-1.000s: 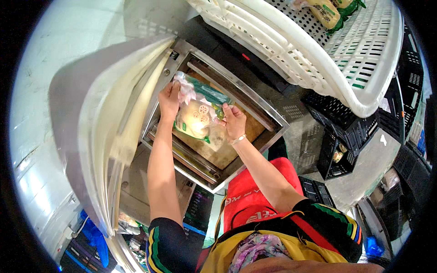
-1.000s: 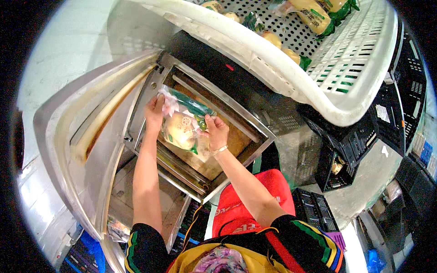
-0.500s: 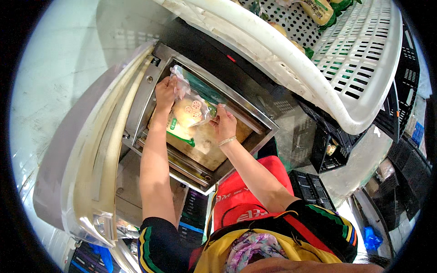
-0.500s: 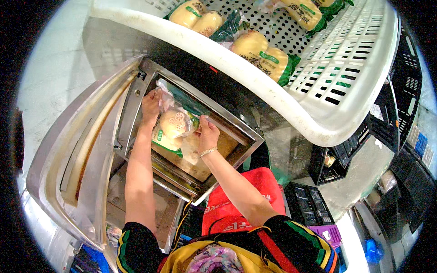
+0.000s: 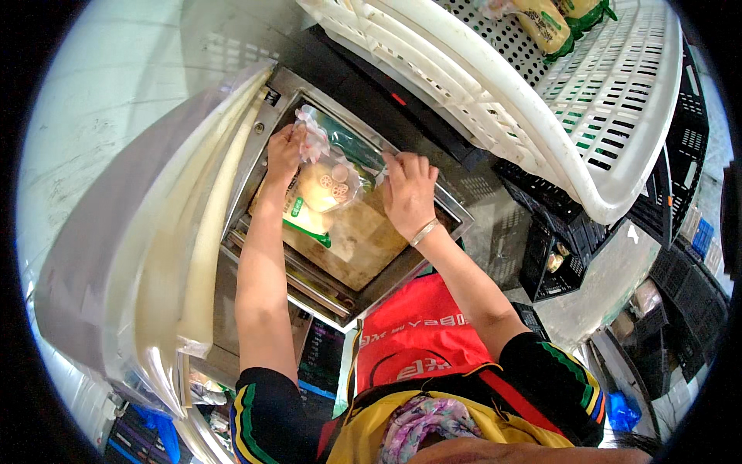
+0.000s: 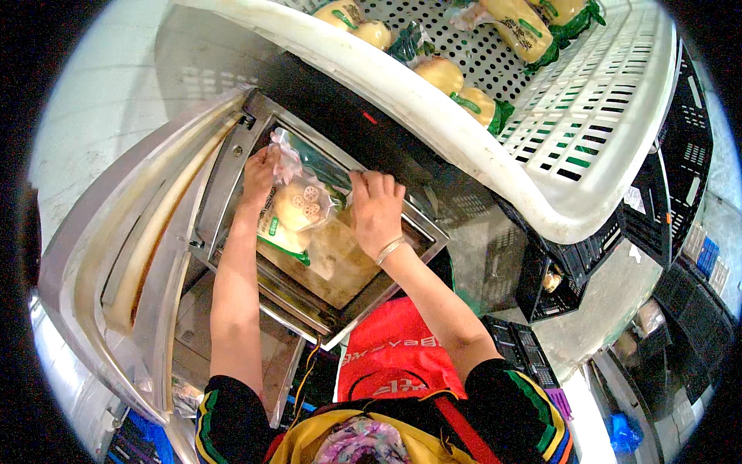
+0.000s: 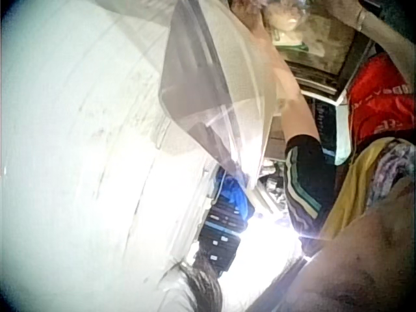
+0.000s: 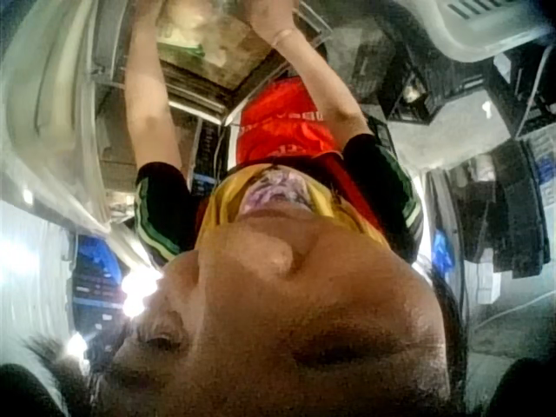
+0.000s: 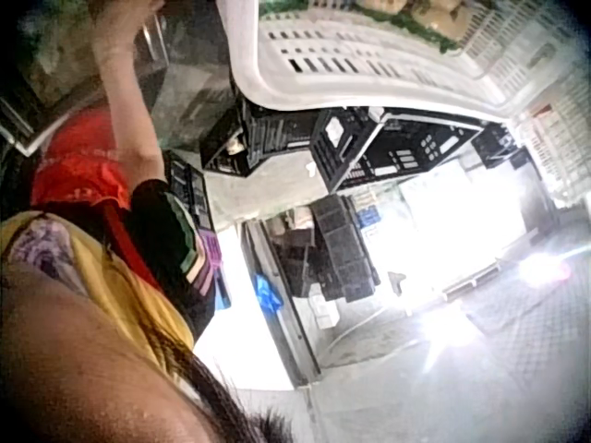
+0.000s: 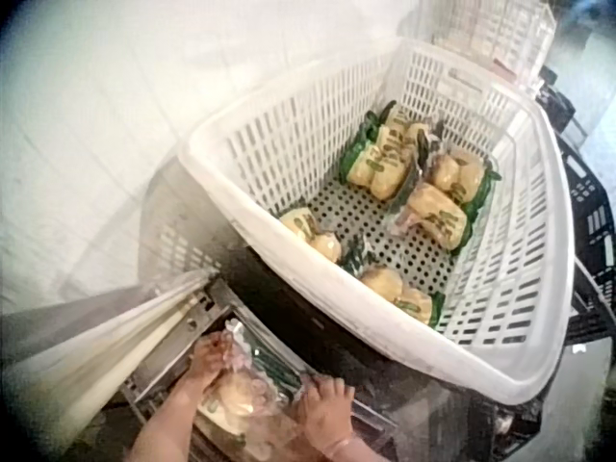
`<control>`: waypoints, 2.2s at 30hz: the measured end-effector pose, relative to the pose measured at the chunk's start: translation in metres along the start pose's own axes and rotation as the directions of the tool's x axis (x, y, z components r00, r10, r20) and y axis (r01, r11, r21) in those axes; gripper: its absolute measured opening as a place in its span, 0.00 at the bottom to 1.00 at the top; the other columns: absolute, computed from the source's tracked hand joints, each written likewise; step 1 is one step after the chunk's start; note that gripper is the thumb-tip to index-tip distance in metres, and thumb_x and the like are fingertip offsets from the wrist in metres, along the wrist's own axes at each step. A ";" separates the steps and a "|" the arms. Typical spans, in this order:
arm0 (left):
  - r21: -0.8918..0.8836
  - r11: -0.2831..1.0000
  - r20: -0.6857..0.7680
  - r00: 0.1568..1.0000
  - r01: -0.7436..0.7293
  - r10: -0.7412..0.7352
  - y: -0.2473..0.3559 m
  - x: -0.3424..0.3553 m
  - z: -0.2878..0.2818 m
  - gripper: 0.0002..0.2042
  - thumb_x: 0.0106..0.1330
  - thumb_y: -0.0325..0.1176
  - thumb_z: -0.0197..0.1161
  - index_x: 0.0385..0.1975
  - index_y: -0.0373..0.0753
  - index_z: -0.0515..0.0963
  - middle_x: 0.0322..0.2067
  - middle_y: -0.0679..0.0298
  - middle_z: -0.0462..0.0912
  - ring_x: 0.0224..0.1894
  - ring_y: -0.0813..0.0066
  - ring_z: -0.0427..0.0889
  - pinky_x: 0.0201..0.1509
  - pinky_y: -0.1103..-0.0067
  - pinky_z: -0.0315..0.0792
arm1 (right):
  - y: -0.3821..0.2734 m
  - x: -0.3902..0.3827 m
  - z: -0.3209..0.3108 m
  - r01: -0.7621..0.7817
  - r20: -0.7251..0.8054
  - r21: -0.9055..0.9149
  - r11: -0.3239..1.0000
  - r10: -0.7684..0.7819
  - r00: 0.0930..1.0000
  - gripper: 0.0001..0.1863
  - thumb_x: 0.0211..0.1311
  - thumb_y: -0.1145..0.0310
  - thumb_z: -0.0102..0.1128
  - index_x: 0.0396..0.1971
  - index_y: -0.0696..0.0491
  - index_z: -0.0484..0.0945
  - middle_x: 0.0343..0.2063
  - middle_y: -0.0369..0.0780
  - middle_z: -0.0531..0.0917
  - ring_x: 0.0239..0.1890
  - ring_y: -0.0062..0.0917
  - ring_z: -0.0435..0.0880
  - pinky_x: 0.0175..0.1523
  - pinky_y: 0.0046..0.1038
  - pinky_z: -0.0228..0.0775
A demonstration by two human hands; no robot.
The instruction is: The person repeatedly takes individually wrapped fruit from a purple crate and places them into a vacuum sealing machine. They arrange the items inside the machine, close the lid, and then remove the sealed packages to place them into a white basket. The process is repeated continuously throughout the clip.
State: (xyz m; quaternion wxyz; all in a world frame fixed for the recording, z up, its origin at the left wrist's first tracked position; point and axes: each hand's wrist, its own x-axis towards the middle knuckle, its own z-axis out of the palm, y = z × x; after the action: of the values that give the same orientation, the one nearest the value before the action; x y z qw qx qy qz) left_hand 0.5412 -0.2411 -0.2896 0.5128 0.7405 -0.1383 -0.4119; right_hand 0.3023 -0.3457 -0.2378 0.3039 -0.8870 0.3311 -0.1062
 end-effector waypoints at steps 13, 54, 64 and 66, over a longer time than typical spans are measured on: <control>0.058 0.998 -0.011 1.000 0.008 -0.007 -0.072 -0.009 -0.034 0.12 0.67 0.36 0.55 0.41 0.34 0.75 0.35 0.66 0.80 0.36 0.78 0.76 0.45 0.80 0.69 | -0.004 -0.005 0.028 0.396 0.188 -0.140 0.908 -0.368 0.911 0.23 0.50 0.72 0.49 0.49 0.63 0.70 0.47 0.46 0.70 0.47 0.34 0.69 0.52 0.31 0.62; 0.978 0.197 0.002 0.956 -0.063 0.294 -0.011 -0.138 0.125 0.21 0.61 0.30 0.48 0.55 0.38 0.71 0.61 0.62 0.64 0.69 0.61 0.52 0.70 0.54 0.37 | 0.016 0.011 -0.015 0.578 0.407 -0.038 0.815 -0.515 0.754 0.19 0.50 0.73 0.52 0.45 0.59 0.73 0.48 0.45 0.75 0.45 0.35 0.72 0.49 0.33 0.65; 0.907 0.420 -0.376 0.489 0.021 0.788 0.221 -0.288 0.048 0.06 0.54 0.26 0.61 0.32 0.40 0.79 0.35 0.59 0.79 0.42 0.65 0.78 0.48 0.71 0.72 | 0.033 0.014 -0.012 0.460 0.457 0.177 0.870 -0.487 0.744 0.21 0.50 0.77 0.54 0.48 0.57 0.70 0.53 0.47 0.72 0.48 0.42 0.72 0.55 0.38 0.66; 0.919 0.248 -0.332 0.264 0.307 0.905 0.282 -0.314 0.001 0.10 0.62 0.33 0.58 0.40 0.39 0.77 0.39 0.57 0.79 0.44 0.66 0.78 0.50 0.74 0.71 | 0.038 0.019 -0.013 0.418 0.465 0.261 0.870 -0.493 0.735 0.23 0.50 0.77 0.53 0.49 0.57 0.68 0.54 0.46 0.71 0.50 0.42 0.73 0.56 0.36 0.67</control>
State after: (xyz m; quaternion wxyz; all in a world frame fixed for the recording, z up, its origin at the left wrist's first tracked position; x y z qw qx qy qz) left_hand 0.4066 -0.1676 0.1037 0.0657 0.8952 -0.2212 0.3813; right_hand 0.2918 -0.3865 -0.2504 0.4070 -0.9124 0.0008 0.0420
